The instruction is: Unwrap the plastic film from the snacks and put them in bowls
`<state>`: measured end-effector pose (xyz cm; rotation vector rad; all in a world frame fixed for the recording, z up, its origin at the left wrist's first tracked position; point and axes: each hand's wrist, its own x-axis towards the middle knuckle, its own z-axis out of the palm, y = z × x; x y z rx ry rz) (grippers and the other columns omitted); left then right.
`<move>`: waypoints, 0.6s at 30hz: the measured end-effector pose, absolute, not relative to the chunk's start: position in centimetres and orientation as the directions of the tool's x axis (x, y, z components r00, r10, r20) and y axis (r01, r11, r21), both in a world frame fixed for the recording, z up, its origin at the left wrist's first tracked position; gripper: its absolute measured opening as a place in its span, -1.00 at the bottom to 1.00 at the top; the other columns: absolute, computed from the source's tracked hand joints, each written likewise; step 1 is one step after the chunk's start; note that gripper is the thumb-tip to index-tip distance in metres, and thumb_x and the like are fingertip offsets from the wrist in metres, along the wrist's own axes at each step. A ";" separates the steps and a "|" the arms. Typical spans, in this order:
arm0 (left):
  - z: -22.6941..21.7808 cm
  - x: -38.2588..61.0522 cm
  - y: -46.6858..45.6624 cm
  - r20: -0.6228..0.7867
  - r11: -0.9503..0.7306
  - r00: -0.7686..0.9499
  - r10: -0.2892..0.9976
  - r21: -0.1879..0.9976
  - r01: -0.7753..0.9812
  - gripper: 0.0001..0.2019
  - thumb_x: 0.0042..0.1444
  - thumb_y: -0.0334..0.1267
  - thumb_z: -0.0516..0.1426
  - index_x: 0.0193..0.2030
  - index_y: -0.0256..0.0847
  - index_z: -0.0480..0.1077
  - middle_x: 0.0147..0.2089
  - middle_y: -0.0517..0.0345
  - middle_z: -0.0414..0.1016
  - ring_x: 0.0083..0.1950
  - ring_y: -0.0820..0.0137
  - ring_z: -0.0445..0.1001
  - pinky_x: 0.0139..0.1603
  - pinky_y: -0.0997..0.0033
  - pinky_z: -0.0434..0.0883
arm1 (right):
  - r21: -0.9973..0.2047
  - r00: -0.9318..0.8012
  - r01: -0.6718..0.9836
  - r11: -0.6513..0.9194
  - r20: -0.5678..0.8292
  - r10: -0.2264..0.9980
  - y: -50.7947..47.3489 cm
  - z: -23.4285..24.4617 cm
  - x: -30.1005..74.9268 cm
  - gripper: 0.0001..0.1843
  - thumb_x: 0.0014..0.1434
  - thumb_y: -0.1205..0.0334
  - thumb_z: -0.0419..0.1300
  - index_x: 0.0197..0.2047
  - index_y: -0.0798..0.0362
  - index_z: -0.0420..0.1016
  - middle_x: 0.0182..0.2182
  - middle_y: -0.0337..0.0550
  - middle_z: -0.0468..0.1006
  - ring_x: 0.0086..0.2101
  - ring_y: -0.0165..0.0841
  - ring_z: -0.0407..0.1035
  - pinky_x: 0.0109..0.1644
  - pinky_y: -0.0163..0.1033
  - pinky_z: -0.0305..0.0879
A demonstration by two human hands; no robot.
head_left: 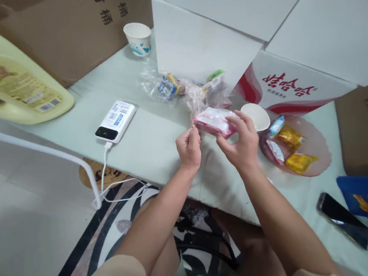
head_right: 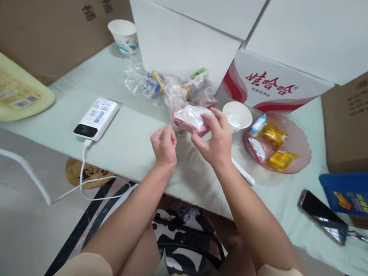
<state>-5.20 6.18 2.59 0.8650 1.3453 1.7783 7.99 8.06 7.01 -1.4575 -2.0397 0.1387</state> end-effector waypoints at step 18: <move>-0.6 2.5 6.4 -0.027 0.006 0.267 0.963 0.997 0.077 -0.78 0.17 -0.21 0.13 -0.10 -0.14 0.53 0.34 0.00 0.31 0.28 0.19 0.37 0.05 0.34 0.45 | -0.571 0.016 0.802 0.177 0.316 0.949 -0.9 -0.7 17.8 -0.43 0.11 -0.06 0.26 0.14 0.00 0.41 0.12 0.14 0.24 0.13 0.01 0.25 0.25 0.12 0.30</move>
